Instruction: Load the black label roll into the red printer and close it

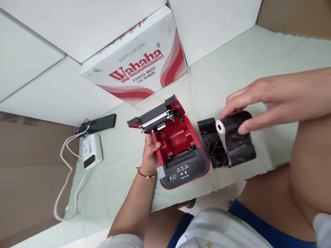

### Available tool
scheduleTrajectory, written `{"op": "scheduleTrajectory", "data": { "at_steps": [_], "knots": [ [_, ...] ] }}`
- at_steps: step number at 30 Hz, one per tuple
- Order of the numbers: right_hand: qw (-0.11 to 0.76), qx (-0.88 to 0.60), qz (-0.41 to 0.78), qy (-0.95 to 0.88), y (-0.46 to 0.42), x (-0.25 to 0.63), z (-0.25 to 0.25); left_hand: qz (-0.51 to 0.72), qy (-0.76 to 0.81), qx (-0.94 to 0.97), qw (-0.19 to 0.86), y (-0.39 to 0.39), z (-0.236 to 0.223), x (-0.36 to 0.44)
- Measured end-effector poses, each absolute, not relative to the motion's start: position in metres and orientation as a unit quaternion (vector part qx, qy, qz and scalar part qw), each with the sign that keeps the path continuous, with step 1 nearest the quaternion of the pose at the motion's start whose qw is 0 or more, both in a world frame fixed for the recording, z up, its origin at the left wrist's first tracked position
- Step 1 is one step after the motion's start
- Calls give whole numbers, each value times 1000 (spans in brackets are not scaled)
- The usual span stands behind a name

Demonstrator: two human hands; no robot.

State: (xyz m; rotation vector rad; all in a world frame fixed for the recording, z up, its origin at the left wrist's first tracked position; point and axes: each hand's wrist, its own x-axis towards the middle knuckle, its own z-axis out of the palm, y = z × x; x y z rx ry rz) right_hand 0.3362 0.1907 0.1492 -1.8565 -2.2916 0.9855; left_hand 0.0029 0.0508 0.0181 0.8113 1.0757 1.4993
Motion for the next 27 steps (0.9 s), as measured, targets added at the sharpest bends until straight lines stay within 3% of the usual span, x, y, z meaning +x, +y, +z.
{"op": "scheduleTrajectory", "data": {
  "at_steps": [3,5,11,15,18,23,27],
  "knots": [
    [-6,-329,432,-839,170,325,167,627,450,345,533,50,19,5],
    [17,-263,424,-866,156,302,165,623,449,352,535,49,20,7],
    [17,-322,328,-888,134,230,145,617,439,356,548,51,20,9],
    [-33,-366,259,-893,128,212,148,622,447,346,542,53,18,5],
    [-41,-342,255,-903,125,207,146,614,450,352,545,52,18,3],
    [44,-312,239,-918,123,205,131,613,444,363,543,52,18,4],
    [4,-293,252,-922,122,205,128,627,446,346,538,52,19,6]
  ]
}}
